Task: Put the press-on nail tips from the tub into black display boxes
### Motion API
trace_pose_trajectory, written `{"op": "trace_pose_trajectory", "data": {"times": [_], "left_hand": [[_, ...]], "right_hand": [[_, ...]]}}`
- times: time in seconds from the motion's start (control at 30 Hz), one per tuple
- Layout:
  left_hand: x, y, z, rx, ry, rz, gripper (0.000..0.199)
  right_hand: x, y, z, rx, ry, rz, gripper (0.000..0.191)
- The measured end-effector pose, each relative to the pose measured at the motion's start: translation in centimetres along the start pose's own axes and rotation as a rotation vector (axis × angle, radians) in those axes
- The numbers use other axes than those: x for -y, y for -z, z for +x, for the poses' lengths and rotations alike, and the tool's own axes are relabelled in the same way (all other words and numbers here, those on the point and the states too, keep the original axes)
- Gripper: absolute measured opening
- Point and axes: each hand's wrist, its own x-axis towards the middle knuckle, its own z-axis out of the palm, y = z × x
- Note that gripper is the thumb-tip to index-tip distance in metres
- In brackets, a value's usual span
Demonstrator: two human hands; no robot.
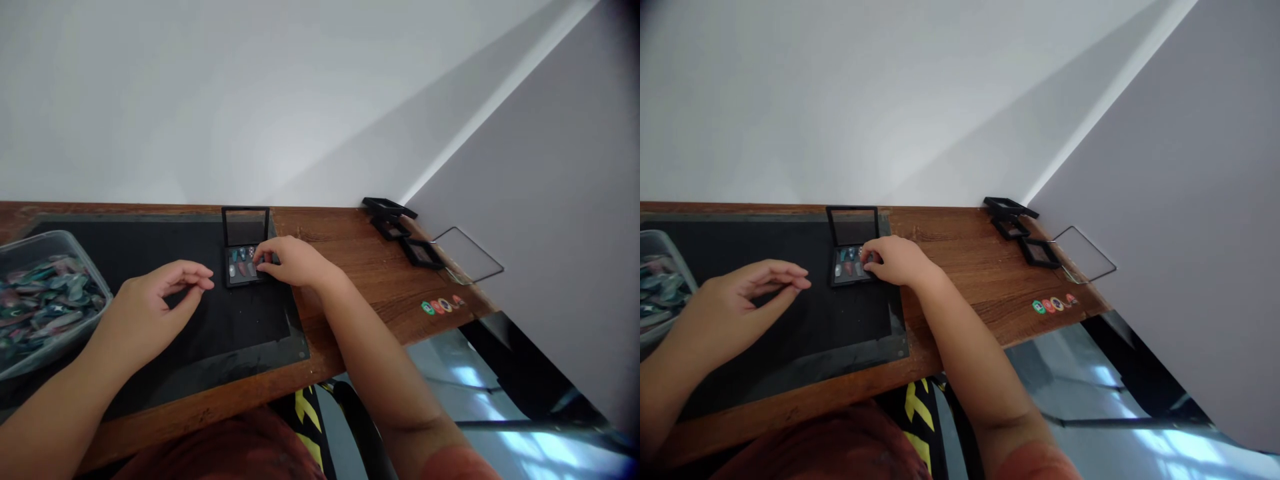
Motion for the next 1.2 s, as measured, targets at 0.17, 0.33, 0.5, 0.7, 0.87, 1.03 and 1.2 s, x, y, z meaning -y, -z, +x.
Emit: {"op": "trace_pose_trajectory", "data": {"times": [0.17, 0.33, 0.5, 0.7, 0.87, 1.03, 1.2], "left_hand": [[0.0, 0.0, -0.1, 0.002, 0.009, -0.005, 0.022], [0.0, 0.0, -0.1, 0.011, 0.012, 0.008, 0.022], [0.0, 0.2, -0.1, 0.013, 0.006, 0.022, 0.021], [-0.1, 0.1, 0.0, 0.015, 0.014, 0.030, 0.022], [-0.1, 0.1, -0.1, 0.031, 0.032, 0.022, 0.023], [-0.3, 0.1, 0.0, 0.024, 0.027, -0.009, 0.024], [0.1, -0.2, 0.1, 0.003, 0.009, -0.017, 0.026]], "right_hand": [[-0.1, -0.2, 0.1, -0.039, -0.008, -0.005, 0.011], [-0.3, -0.2, 0.1, -0.055, -0.035, -0.059, 0.005], [-0.5, -0.4, 0.4, -0.069, -0.083, -0.037, 0.007], [-0.5, -0.4, 0.4, -0.054, -0.090, 0.006, 0.021], [-0.6, -0.5, 0.6, -0.058, -0.113, 0.029, 0.025], [-0.9, -1.0, 0.9, -0.098, -0.080, 0.014, 0.026], [-1.2, -1.0, 1.1, -0.085, -0.114, 0.038, 0.022]]}}
